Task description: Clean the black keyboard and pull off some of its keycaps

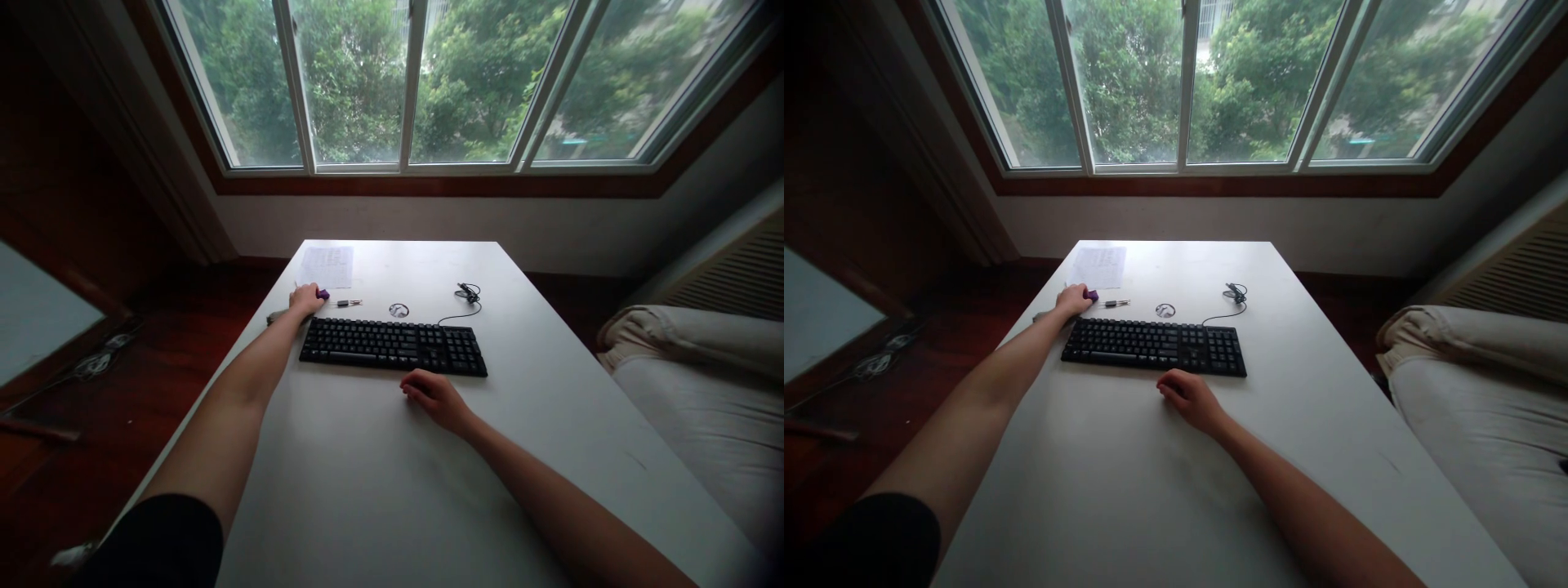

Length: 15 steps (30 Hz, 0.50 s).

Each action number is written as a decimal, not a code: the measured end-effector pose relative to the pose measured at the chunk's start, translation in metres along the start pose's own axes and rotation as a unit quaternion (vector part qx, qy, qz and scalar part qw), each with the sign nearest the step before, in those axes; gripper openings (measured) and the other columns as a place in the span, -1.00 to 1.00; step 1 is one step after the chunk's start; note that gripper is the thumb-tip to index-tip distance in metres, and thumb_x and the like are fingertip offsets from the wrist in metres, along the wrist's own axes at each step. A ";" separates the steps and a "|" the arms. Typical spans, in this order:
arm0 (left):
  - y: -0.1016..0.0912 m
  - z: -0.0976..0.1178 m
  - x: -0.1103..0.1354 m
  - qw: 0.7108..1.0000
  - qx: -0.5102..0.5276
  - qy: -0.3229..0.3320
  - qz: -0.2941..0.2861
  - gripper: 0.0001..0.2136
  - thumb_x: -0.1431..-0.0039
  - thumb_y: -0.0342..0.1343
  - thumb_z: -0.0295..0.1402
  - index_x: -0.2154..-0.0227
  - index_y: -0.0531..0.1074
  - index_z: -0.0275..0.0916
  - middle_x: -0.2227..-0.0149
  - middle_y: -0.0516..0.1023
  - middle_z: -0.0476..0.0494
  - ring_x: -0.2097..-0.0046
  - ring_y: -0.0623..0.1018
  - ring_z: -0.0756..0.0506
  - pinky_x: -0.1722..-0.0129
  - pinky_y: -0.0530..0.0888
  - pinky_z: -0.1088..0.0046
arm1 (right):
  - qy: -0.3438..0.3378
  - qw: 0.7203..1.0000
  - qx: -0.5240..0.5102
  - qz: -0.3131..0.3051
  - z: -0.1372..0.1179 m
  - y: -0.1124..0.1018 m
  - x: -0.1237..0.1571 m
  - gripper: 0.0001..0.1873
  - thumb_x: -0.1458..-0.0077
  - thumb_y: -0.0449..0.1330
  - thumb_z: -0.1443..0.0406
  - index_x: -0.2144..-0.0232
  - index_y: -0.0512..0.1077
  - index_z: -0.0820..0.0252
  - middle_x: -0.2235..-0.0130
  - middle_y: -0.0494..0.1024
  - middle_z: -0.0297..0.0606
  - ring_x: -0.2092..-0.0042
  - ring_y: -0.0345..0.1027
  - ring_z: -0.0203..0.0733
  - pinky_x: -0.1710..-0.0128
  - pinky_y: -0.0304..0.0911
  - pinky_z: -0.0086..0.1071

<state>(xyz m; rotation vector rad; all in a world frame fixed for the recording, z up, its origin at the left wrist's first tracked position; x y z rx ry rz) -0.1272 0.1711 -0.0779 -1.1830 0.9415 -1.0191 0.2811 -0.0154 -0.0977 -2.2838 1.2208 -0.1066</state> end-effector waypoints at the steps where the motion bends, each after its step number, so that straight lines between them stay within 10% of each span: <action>1: 0.001 0.003 0.001 1.000 0.009 -0.001 0.000 -0.69 -0.14 0.19 -0.16 0.11 0.51 -0.19 -0.03 0.52 -0.33 -0.07 0.49 -0.32 -0.04 0.38 0.18 | -0.001 1.000 0.001 0.001 0.000 0.000 0.000 -0.79 -0.29 0.16 0.16 0.26 0.51 0.15 0.33 0.52 -0.28 0.36 0.29 -0.24 0.36 0.13 -0.39; 15: -0.004 0.010 0.005 0.980 0.173 -0.007 0.099 -0.68 -0.26 0.04 -0.33 -0.07 0.42 -0.14 0.11 0.60 -0.14 0.09 0.55 -0.14 0.08 0.41 0.38 | -0.013 1.000 -0.006 0.006 0.005 0.001 0.000 -0.79 -0.28 0.18 0.16 0.26 0.51 0.15 0.32 0.53 -0.29 0.34 0.31 -0.25 0.34 0.14 -0.40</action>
Point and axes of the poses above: each hand's wrist, its own x-axis away from the middle knuckle, its own y-axis out of the palm, z = x × y, the point moved 1 cm from there along -x, towards the middle knuckle
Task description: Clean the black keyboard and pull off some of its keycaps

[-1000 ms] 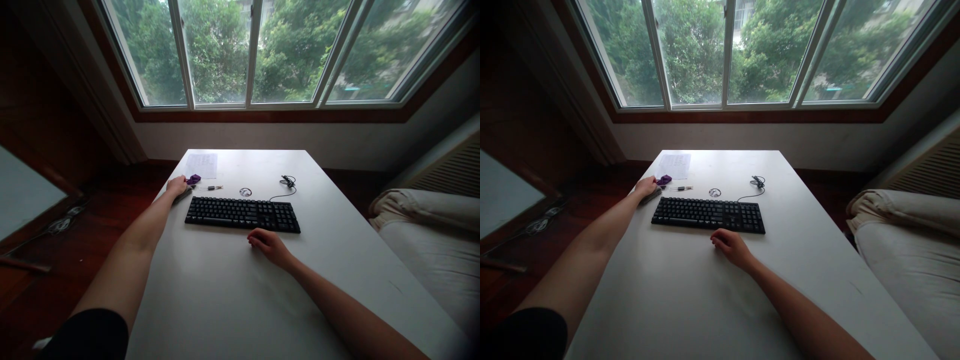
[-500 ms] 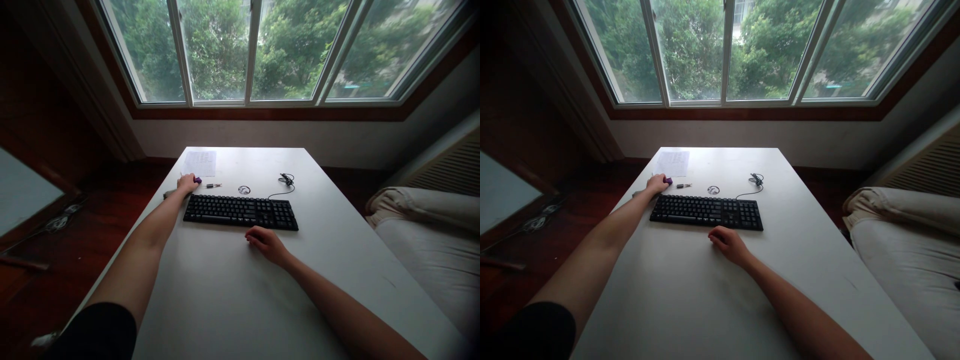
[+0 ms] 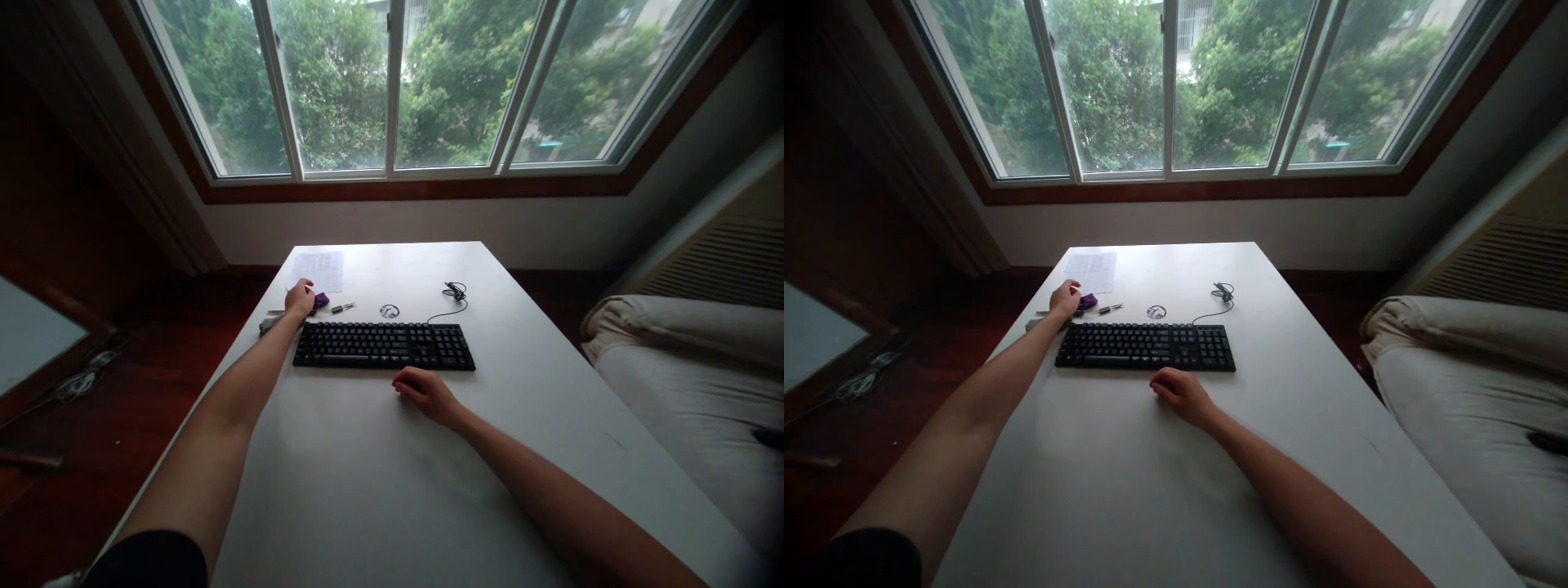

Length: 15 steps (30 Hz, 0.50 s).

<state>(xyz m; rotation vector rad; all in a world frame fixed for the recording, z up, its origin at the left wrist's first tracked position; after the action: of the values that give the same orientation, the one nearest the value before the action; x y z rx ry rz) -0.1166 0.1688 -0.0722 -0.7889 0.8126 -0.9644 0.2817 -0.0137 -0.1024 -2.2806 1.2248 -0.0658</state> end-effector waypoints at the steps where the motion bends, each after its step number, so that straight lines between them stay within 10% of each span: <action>1: 0.001 0.000 -0.001 1.000 -0.005 0.015 -0.004 -0.64 -0.25 0.06 -0.30 -0.11 0.40 -0.15 0.09 0.59 -0.17 0.07 0.55 -0.15 0.05 0.41 0.36 | 0.001 1.000 -0.001 0.001 0.000 0.000 0.000 -0.79 -0.27 0.18 0.16 0.26 0.51 0.16 0.33 0.53 -0.29 0.35 0.30 -0.25 0.35 0.14 -0.40; 8: 0.015 -0.001 0.002 0.993 -0.082 0.015 -0.086 -0.36 -0.10 0.23 -0.15 -0.25 0.32 -0.20 -0.13 0.49 -0.35 -0.12 0.50 -0.30 -0.05 0.41 0.25 | 0.003 1.000 0.001 0.006 -0.003 0.000 -0.001 -0.79 -0.27 0.18 0.16 0.27 0.52 0.16 0.33 0.54 -0.30 0.34 0.30 -0.25 0.35 0.14 -0.40; 15: 0.007 0.010 0.014 0.997 -0.068 0.025 -0.018 -0.70 -0.29 0.00 -0.23 0.04 0.53 -0.16 -0.02 0.56 -0.29 -0.04 0.52 -0.26 -0.02 0.42 0.21 | -0.006 1.000 0.010 0.003 -0.006 -0.004 0.001 -0.77 -0.27 0.18 0.16 0.27 0.53 0.18 0.32 0.54 -0.28 0.33 0.31 -0.25 0.33 0.16 -0.39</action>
<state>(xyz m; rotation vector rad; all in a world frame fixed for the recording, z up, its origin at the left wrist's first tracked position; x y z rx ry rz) -0.1002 0.1601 -0.0763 -0.9024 0.9182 -0.9713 0.2831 -0.0152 -0.0955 -2.2579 1.2191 -0.0610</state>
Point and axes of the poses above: each hand's wrist, its own x-axis away from the middle knuckle, its own y-axis out of the palm, z = x × y, the point moved 1 cm from there along -x, towards the middle knuckle
